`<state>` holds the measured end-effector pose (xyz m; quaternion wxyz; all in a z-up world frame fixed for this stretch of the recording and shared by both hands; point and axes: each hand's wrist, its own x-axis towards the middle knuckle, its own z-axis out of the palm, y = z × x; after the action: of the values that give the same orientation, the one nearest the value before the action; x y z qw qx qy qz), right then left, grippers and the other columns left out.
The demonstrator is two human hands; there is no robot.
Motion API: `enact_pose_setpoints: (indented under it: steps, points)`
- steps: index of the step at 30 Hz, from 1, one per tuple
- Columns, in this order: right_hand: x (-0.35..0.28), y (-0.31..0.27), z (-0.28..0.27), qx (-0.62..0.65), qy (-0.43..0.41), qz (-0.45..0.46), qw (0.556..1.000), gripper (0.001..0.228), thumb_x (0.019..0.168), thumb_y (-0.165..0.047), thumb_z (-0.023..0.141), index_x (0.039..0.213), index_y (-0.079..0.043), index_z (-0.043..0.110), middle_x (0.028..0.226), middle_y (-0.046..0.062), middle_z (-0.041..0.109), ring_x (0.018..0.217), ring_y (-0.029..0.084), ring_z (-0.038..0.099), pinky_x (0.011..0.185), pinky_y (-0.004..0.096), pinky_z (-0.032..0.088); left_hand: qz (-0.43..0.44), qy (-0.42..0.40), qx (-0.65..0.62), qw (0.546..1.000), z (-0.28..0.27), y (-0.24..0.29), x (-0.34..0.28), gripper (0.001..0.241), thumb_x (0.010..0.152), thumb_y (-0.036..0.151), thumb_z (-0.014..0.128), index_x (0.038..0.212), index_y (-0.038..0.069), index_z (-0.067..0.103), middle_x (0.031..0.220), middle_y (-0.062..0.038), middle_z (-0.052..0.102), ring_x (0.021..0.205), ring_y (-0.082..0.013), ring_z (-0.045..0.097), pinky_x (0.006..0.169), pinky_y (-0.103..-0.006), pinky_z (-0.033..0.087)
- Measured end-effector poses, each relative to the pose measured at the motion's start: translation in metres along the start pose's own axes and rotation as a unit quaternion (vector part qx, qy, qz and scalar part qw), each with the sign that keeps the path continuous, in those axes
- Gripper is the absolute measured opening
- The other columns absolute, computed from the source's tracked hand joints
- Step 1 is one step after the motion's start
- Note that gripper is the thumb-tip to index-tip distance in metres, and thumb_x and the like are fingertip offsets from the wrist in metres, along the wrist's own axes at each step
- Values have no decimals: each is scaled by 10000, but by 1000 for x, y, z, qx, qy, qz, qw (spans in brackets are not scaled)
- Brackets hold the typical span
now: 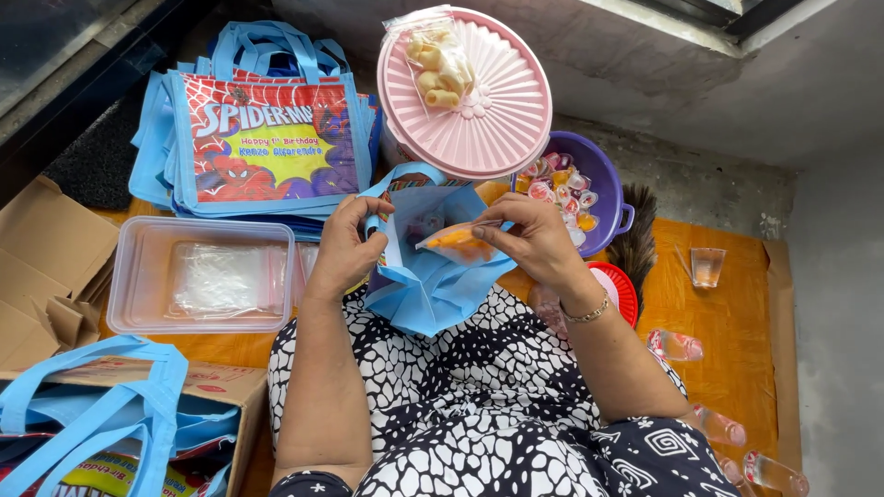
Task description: Assembling gift bags by placing small bags of snacks and candies into larger blue fabric bags.
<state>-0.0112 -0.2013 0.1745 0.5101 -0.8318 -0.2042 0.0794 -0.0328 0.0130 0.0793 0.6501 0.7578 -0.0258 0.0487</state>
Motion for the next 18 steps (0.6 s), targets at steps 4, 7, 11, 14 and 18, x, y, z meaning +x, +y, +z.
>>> enact_pose_setpoints:
  steps: [4, 7, 11, 14, 18]
  points:
    - [11, 21, 13, -4, -31, 10, 999, 71, 750, -65, 635, 795, -13, 652, 719, 118, 591, 677, 144, 542, 486, 193, 444, -4, 3, 1, 1000, -1, 3, 0, 371, 574, -49, 464, 880, 82, 628, 779, -117, 491, 595, -195, 465, 559, -287, 418]
    - [14, 26, 23, -6, -59, 2, 998, 72, 725, -16, 627, 790, -12, 657, 714, 126, 599, 652, 158, 551, 472, 189, 451, -8, 6, -1, 1000, -2, 5, 0, 371, 572, -48, 462, 876, 86, 629, 772, -113, 496, 591, -171, 451, 556, -278, 411]
    - [2, 54, 42, -59, -159, -11, 985, 71, 682, 22, 612, 734, -22, 632, 734, 131, 615, 685, 255, 586, 512, 312, 480, -6, 13, -10, 1000, -3, -3, 3, 393, 575, -61, 450, 890, 85, 635, 782, -126, 498, 595, -176, 463, 549, -271, 409]
    - [-11, 89, 54, -250, -210, -8, 945, 105, 667, 14, 581, 677, -85, 615, 706, 71, 613, 689, 267, 598, 548, 329, 492, -5, 11, -13, 1000, -4, -1, 1, 418, 582, -66, 437, 912, 92, 640, 791, -125, 496, 616, -161, 467, 539, -257, 407]
    - [-22, 96, 55, -434, -229, -14, 872, 120, 726, -36, 513, 714, -114, 604, 764, 56, 610, 751, 237, 598, 587, 306, 493, 5, 1, -18, 1000, -3, 4, 0, 462, 572, -67, 450, 954, 105, 644, 808, -129, 498, 658, -175, 476, 546, -277, 417]
